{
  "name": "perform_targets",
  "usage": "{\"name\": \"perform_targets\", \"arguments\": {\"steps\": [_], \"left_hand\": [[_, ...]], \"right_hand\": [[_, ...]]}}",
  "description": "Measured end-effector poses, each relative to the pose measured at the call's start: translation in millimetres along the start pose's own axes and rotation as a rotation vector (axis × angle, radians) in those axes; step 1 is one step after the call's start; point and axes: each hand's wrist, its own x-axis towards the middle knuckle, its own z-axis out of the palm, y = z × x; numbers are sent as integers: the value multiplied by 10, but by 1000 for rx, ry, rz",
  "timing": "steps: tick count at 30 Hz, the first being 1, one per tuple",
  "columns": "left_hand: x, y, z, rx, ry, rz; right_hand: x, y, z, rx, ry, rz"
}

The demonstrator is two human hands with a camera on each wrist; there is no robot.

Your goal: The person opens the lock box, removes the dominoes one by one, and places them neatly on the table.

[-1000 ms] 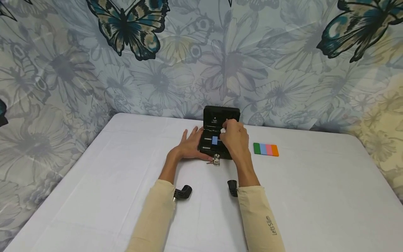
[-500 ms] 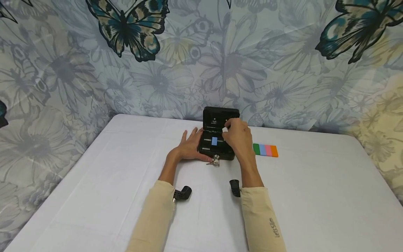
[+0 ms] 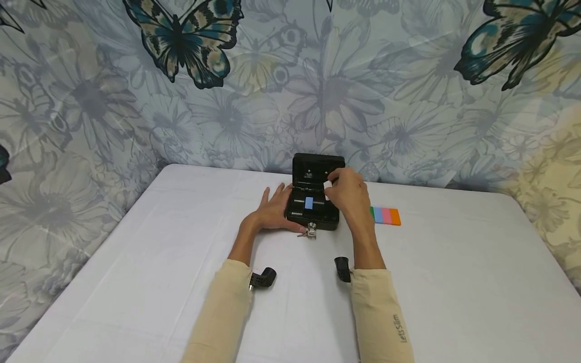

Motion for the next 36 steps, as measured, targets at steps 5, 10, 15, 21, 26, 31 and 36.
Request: {"name": "perform_targets", "arguments": {"steps": [5,10,15,21,26,31,36], "left_hand": [[10,-10,11,-5,7,1],[7,-10,17,-4,8,6],[7,-23,25,3,0,1],[-3,-17,13,8,-14,-6],[10,-18,11,36,-21,-12],[-38,38,-30,48,-18,-10],[-73,64,-69,43,-23,-6]], "right_hand": [[9,25,-60,8,-27,6],[15,50,-96,11,-47,26],[10,73,-120,17,-77,30],[6,107,-138,9,-70,19],[-3,126,-166,10,-60,17],[-8,142,-188,-4,-56,14],[-6,182,-252,2,-110,24]]}}
